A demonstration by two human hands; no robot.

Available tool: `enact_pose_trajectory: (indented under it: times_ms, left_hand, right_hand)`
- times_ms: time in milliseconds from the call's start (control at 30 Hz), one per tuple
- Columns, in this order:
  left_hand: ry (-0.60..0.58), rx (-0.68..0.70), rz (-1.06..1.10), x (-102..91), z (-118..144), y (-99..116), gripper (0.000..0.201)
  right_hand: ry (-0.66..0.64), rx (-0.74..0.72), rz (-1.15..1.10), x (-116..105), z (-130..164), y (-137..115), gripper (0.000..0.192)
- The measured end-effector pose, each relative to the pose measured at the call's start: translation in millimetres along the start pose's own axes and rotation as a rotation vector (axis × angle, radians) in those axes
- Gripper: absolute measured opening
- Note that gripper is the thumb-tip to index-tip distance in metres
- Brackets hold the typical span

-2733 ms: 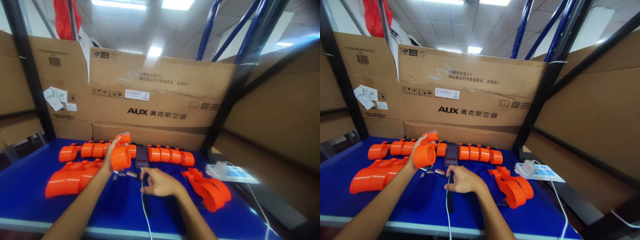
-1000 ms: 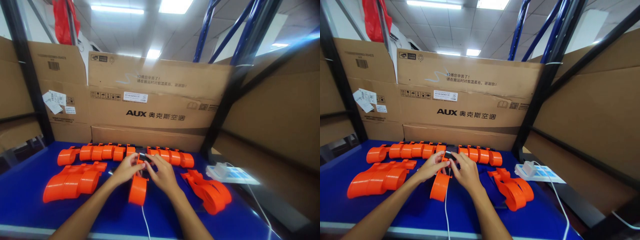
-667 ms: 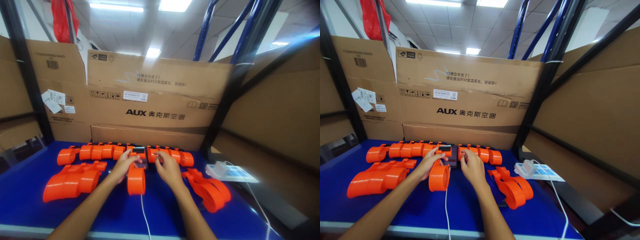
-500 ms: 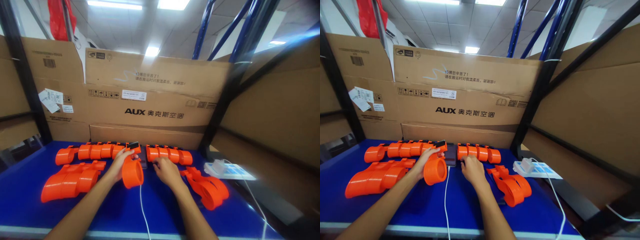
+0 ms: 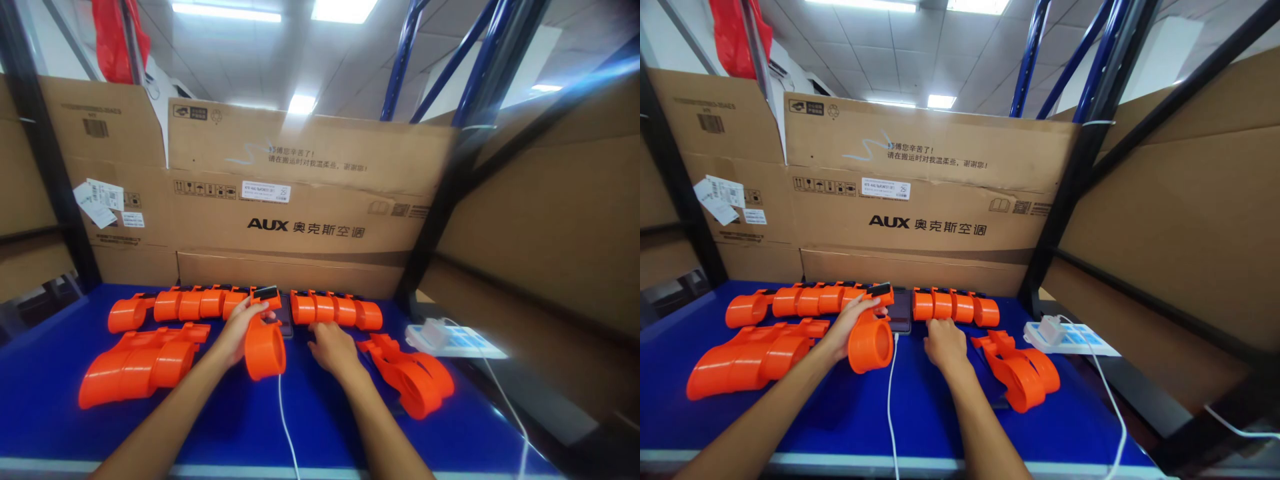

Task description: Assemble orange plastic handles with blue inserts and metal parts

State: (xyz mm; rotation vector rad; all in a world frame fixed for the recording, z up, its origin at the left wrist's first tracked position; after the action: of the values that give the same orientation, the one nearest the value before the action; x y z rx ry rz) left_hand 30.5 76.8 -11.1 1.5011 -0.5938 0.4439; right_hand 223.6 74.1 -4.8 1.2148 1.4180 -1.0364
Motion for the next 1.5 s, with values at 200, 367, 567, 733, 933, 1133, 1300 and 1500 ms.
enact_pose_trajectory:
  times_ms: [200, 367, 567, 733, 933, 1133, 1300, 1500]
  left_hand:
    - [-0.022, -0.001, -0.045, 3.1, 0, -1, 0.035]
    - [-0.029, -0.003, -0.067, 3.3, -1, -2, 0.038]
    - [-0.055, 0.002, -0.077, 3.9, -2, -3, 0.040]
    - [-0.047, 0.002, -0.105, 3.1, -2, -2, 0.041]
    - [-0.003, 0.018, -0.154, -2.2, -3, -2, 0.050]
    - [-0.085, 0.057, -0.257, 3.8, -3, -2, 0.053]
    - [-0.124, 0.091, -0.353, 8.3, -1, -3, 0.054]
    - [-0.157, 0.127, -0.377, 15.0, 1, -2, 0.052]
  right_hand:
    - [-0.012, -0.025, 0.016, 1, 3, -7, 0.022]
    - [-0.014, -0.067, 0.025, -2, 4, -11, 0.019]
    - [0.055, -0.080, 0.033, -10, 4, -13, 0.018]
    - [0.158, -0.099, -0.031, -17, 6, -13, 0.016]
    - [0.211, -0.197, -0.486, -23, 0, -16, 0.011]
    - [0.280, -0.231, -1.123, -30, -3, -19, 0.022]
    - [0.374, -0.203, -1.364, -43, 3, -16, 0.041]
    - [0.394, -0.274, -1.269, -50, 7, -22, 0.030]
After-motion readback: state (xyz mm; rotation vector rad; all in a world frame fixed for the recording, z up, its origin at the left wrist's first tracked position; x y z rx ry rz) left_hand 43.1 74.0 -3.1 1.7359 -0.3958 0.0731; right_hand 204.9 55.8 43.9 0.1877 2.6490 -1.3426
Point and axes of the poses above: each hand's wrist, its own z-axis away from the middle knuckle, its own x-axis out of the palm, y = z × x, the point moved 10 cm from there along -z, towards the middle knuckle, and after that the axes turned 3 degrees about z, right-handed, at the moved point
